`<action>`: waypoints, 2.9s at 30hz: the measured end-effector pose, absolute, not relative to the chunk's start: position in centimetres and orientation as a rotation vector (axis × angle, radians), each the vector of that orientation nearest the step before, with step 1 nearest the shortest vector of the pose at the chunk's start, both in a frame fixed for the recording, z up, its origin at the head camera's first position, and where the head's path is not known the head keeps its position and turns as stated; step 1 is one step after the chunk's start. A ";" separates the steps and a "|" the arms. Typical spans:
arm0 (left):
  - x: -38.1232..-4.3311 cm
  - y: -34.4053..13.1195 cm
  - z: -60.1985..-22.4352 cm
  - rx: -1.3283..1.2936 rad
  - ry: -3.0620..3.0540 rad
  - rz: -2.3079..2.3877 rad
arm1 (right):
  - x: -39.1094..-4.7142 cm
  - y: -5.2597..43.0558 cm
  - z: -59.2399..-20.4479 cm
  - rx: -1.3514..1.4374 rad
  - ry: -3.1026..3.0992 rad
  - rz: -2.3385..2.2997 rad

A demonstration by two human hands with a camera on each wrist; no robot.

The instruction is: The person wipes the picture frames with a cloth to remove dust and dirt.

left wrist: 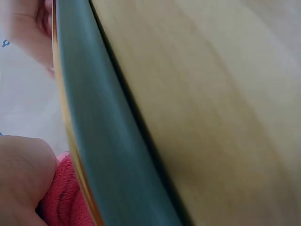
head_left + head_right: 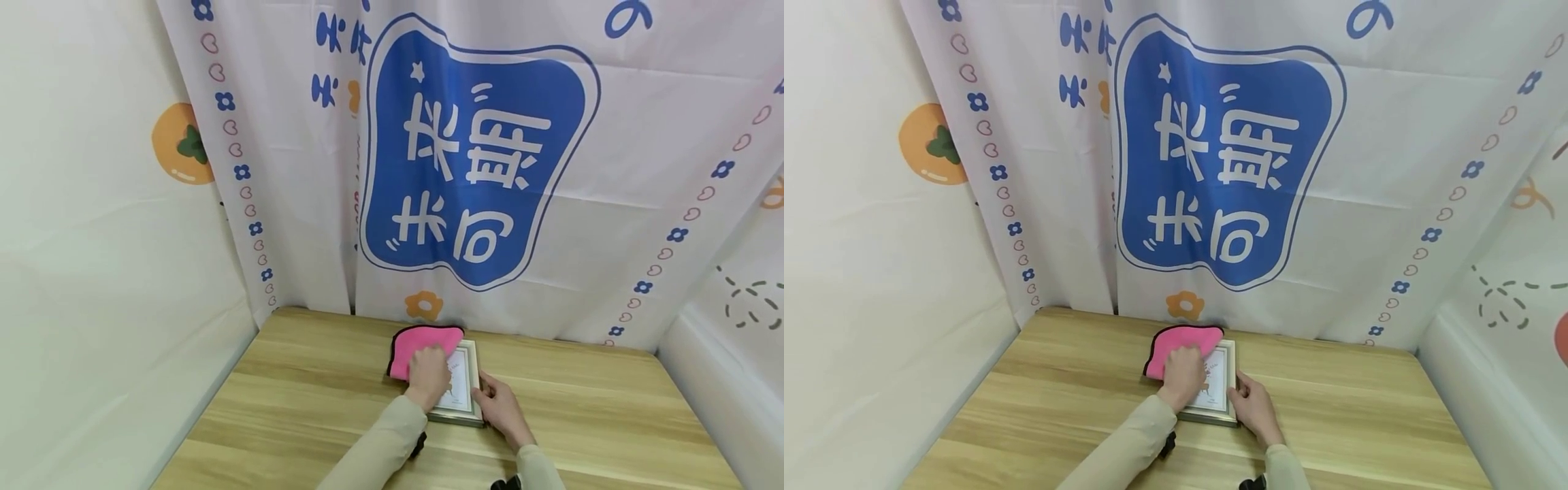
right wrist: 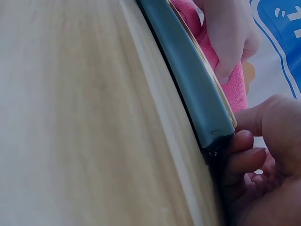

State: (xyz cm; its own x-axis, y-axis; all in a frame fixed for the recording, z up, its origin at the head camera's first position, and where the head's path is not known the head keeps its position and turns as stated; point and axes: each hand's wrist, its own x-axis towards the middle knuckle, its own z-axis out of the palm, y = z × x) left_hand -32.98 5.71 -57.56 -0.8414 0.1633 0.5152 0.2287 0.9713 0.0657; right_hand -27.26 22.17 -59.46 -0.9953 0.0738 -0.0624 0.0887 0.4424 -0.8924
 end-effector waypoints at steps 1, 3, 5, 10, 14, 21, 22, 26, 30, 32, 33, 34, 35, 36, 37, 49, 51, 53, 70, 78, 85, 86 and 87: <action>-32.9 5.8 -57.6 -0.269 -2.592 -0.165 | -27.3 22.2 -59.5 0.153 2.663 -1.645; -32.8 6.1 -57.7 -0.259 -2.591 -0.146 | -27.3 22.2 -59.5 0.147 2.682 -1.646; -32.8 6.4 -57.9 -0.252 -2.577 -0.143 | -27.3 22.2 -59.5 0.154 2.681 -1.652; -32.6 7.0 -58.0 -0.241 -2.567 -0.156 | -27.3 22.2 -59.6 0.153 2.660 -1.653; -32.5 7.4 -57.8 -0.241 -2.603 -0.148 | -27.3 22.2 -59.6 0.147 2.659 -1.646; -32.7 8.6 -58.3 -0.259 -2.614 -0.155 | -27.2 22.3 -59.6 0.130 2.669 -1.663; -32.7 8.8 -58.4 -0.261 -2.617 -0.162 | -27.2 22.3 -59.6 0.126 2.671 -1.665; -32.6 9.8 -58.6 -0.282 -2.581 -0.224 | -27.4 22.3 -59.8 0.119 2.698 -1.655; -32.1 10.5 -58.5 -0.300 -2.504 -0.225 | -27.6 22.3 -60.0 0.112 2.713 -1.631; -31.8 10.6 -58.6 -0.308 -2.485 -0.240 | -27.5 22.2 -60.2 0.112 2.707 -1.638; -31.6 10.7 -58.6 -0.315 -2.484 -0.256 | -27.4 22.2 -60.3 0.108 2.709 -1.639; -31.5 10.6 -58.6 -0.323 -2.483 -0.294 | -27.3 22.2 -60.3 0.117 2.704 -1.645; -31.4 10.6 -58.6 -0.331 -2.485 -0.344 | -27.2 22.2 -60.3 0.121 2.705 -1.645; -31.2 10.5 -58.6 -0.342 -2.484 -0.407 | -27.1 22.2 -60.3 0.125 2.706 -1.642; -31.1 10.4 -58.5 -0.353 -2.484 -0.478 | -27.1 22.2 -60.3 0.124 2.707 -1.640; -30.4 8.1 -57.7 -0.364 -2.523 -0.678 | -28.3 21.1 -59.7 0.073 2.723 -1.649; -30.4 7.2 -57.7 -0.374 -2.514 -0.710 | -28.6 20.5 -59.8 0.043 2.717 -1.657; -30.5 6.5 -57.8 -0.379 -2.508 -0.730 | -28.9 20.0 -59.9 0.009 2.716 -1.659; -31.3 1.6 -51.4 -0.399 -2.547 -1.124 | -28.3 21.0 -59.4 0.066 2.682 -1.659; -32.0 -2.6 -47.6 -0.330 -2.458 -1.072 | -28.1 22.1 -59.5 0.120 2.671 -1.647; -33.1 -5.5 -47.2 -0.237 -2.424 -0.927 | -28.0 22.3 -59.6 0.142 2.641 -1.642; -33.2 -5.7 -47.3 -0.214 -2.425 -0.899 | -28.0 22.4 -59.6 0.139 2.636 -1.643; -33.2 -5.9 -47.5 -0.194 -2.429 -0.871 | -28.0 22.4 -59.6 0.138 2.635 -1.641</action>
State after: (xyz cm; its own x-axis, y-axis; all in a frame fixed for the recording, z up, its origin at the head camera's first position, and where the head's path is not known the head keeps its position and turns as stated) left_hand -33.23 -5.85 -47.51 -0.8399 -0.0466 0.5408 0.3076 0.7800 0.5449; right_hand -28.04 22.43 -59.60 -0.9954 0.0573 -0.0762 0.0937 0.4383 -0.8939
